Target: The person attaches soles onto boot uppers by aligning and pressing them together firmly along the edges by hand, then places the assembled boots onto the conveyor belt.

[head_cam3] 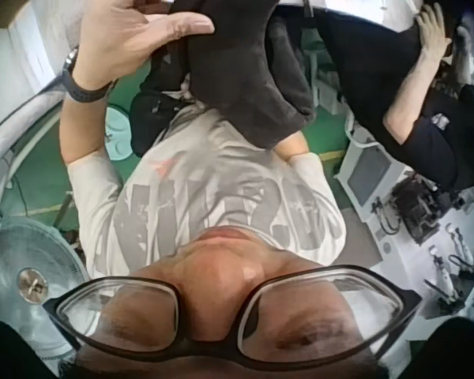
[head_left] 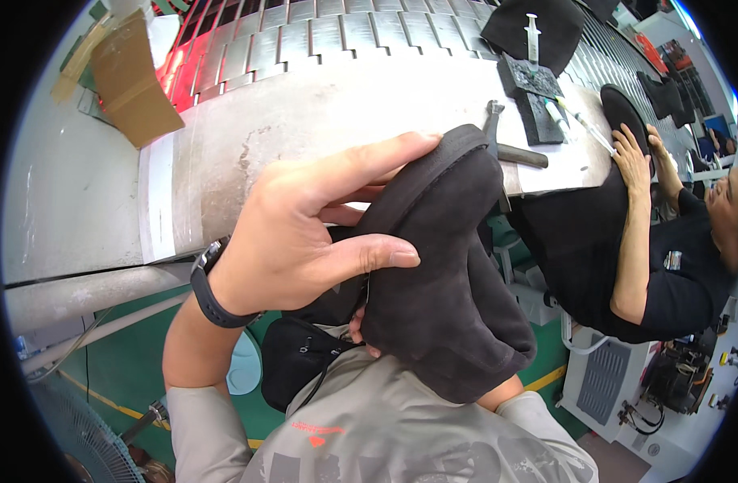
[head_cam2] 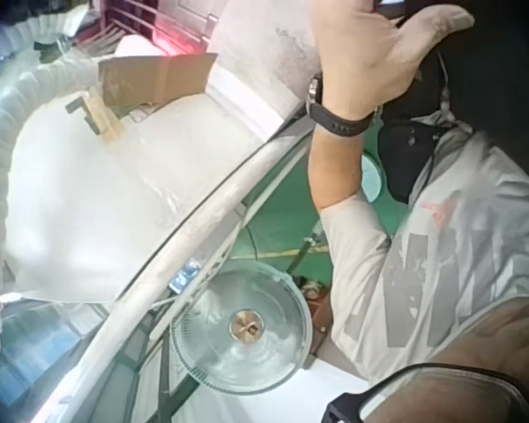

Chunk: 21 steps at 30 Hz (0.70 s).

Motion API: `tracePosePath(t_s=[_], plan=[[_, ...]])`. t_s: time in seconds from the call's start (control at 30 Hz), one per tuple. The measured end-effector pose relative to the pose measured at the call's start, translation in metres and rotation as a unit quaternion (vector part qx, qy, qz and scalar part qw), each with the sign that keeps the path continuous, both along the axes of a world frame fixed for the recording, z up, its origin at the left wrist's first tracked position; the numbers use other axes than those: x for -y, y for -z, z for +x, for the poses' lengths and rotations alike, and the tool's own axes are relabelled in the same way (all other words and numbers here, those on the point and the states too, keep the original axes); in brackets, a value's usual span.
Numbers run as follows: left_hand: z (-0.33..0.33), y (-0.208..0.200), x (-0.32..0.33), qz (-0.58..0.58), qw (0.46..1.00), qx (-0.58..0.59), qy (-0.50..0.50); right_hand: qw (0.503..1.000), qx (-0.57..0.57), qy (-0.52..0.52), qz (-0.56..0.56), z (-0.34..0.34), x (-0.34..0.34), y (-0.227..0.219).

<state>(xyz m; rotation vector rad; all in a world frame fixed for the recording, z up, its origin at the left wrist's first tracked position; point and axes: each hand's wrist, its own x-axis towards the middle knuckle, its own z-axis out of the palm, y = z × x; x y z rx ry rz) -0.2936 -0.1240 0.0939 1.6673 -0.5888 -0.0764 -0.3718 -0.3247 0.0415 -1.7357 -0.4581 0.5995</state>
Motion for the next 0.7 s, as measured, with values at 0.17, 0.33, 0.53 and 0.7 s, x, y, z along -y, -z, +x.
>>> tracePosePath(t_s=[0.17, 0.33, 0.53, 0.7], plan=[[0.002, 0.002, -0.003, -0.031, 0.993, -0.110, 0.033, 0.998, 0.041, -0.053, 0.004, -0.004, 0.005, -0.001], [-0.002, 0.007, 0.004, -0.080, 0.985, -0.151, 0.031, 0.997, -0.025, -0.059, 0.041, -0.001, 0.006, -0.001], [-0.012, 0.008, 0.004, 0.030, 0.995, -0.090, -0.006, 0.819, -0.462, 0.111, 0.322, 0.006, 0.027, -0.015], [-0.014, 0.015, 0.010, 0.074, 0.996, -0.030, -0.032, 0.699, -0.555, 0.181, 0.412, 0.014, 0.036, -0.018]])
